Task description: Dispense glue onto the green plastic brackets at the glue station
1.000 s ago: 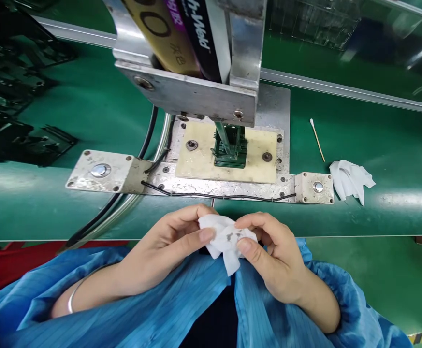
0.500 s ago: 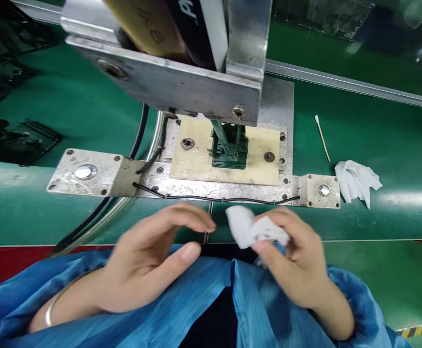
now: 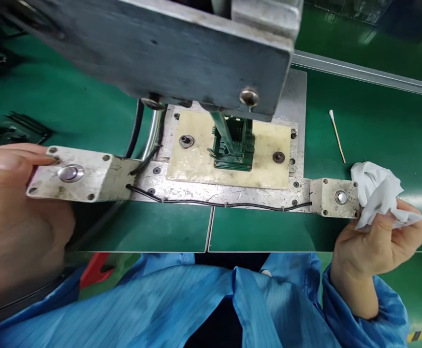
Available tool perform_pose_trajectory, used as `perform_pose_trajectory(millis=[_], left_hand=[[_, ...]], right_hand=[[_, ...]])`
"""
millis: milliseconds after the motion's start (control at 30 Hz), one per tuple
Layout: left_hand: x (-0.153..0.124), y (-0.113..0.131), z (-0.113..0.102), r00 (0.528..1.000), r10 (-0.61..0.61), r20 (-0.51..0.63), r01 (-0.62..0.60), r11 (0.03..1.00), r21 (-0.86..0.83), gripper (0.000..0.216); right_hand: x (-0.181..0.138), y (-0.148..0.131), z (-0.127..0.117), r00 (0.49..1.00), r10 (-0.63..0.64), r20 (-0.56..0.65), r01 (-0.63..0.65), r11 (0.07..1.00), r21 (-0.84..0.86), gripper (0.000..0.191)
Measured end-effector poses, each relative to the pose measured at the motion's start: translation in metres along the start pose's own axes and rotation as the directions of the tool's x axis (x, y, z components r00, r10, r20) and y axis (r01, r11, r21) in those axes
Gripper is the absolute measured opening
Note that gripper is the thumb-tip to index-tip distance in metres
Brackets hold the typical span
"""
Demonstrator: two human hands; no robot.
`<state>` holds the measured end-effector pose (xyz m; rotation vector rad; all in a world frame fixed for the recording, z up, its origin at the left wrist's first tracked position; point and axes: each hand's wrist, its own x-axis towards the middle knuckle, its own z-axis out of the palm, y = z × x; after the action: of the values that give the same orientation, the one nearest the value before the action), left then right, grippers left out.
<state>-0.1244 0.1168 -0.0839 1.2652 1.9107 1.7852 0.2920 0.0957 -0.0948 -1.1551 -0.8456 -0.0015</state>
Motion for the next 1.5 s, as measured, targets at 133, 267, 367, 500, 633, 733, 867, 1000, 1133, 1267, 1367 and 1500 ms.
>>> perform_pose_trajectory(millis=[133, 267, 367, 500, 633, 733, 867, 1000, 1133, 1267, 1367, 1500], left_hand=[[0.004, -0.002, 0.003, 0.996, -0.086, -0.005, 0.085, 0.993, -0.085, 0.017], [0.004, 0.003, 0.004, 0.993, -0.113, -0.032, 0.11, 0.991, -0.082, 0.021], [0.005, 0.005, 0.005, 0.993, -0.112, -0.039, 0.108, 0.99, -0.086, 0.023], [0.005, 0.01, 0.005, 0.989, -0.147, -0.028, 0.143, 0.985, -0.097, 0.022], [0.004, 0.014, 0.005, 0.984, -0.179, -0.015, 0.177, 0.981, -0.076, 0.016], [0.004, 0.015, 0.006, 0.985, -0.166, -0.035, 0.163, 0.983, -0.079, 0.019], [0.004, 0.016, 0.005, 0.985, -0.168, -0.028, 0.166, 0.984, -0.061, 0.022], [0.003, 0.014, 0.002, 0.983, -0.182, 0.002, 0.182, 0.981, -0.064, 0.023], [0.003, 0.011, 0.001, 0.984, -0.178, 0.01, 0.179, 0.981, -0.072, 0.027], [0.004, 0.01, 0.002, 0.982, -0.187, -0.004, 0.187, 0.981, -0.046, 0.027], [0.003, 0.011, 0.001, 0.981, -0.195, 0.006, 0.195, 0.979, -0.065, 0.021], [0.002, 0.011, -0.001, 0.981, -0.192, 0.025, 0.193, 0.978, -0.074, 0.015]], right_hand=[[-0.005, -0.013, 0.005, 0.971, 0.236, 0.024, -0.235, 0.972, -0.025, 0.019], [-0.008, -0.017, 0.006, 0.947, 0.316, 0.057, -0.313, 0.948, -0.055, 0.026], [-0.008, -0.015, 0.005, 0.953, 0.298, 0.061, -0.295, 0.954, -0.049, 0.031], [-0.008, -0.016, 0.005, 0.937, 0.35, -0.002, -0.35, 0.935, -0.049, 0.031], [-0.007, -0.018, 0.006, 0.92, 0.392, -0.018, -0.392, 0.919, -0.037, 0.034], [-0.007, -0.018, 0.006, 0.912, 0.41, -0.013, -0.411, 0.911, -0.026, 0.032], [-0.007, -0.02, 0.007, 0.894, 0.448, -0.004, -0.448, 0.894, -0.015, 0.026], [-0.007, -0.021, 0.006, 0.889, 0.458, 0.01, -0.458, 0.889, -0.022, 0.021], [-0.007, -0.018, 0.003, 0.882, 0.468, 0.055, -0.466, 0.884, -0.039, 0.014], [-0.008, -0.016, 0.001, 0.888, 0.454, 0.067, -0.453, 0.891, -0.035, 0.014], [-0.008, -0.016, 0.001, 0.886, 0.459, 0.064, -0.458, 0.888, -0.035, 0.014], [-0.009, -0.018, 0.002, 0.89, 0.453, 0.053, -0.45, 0.891, -0.052, 0.015]])
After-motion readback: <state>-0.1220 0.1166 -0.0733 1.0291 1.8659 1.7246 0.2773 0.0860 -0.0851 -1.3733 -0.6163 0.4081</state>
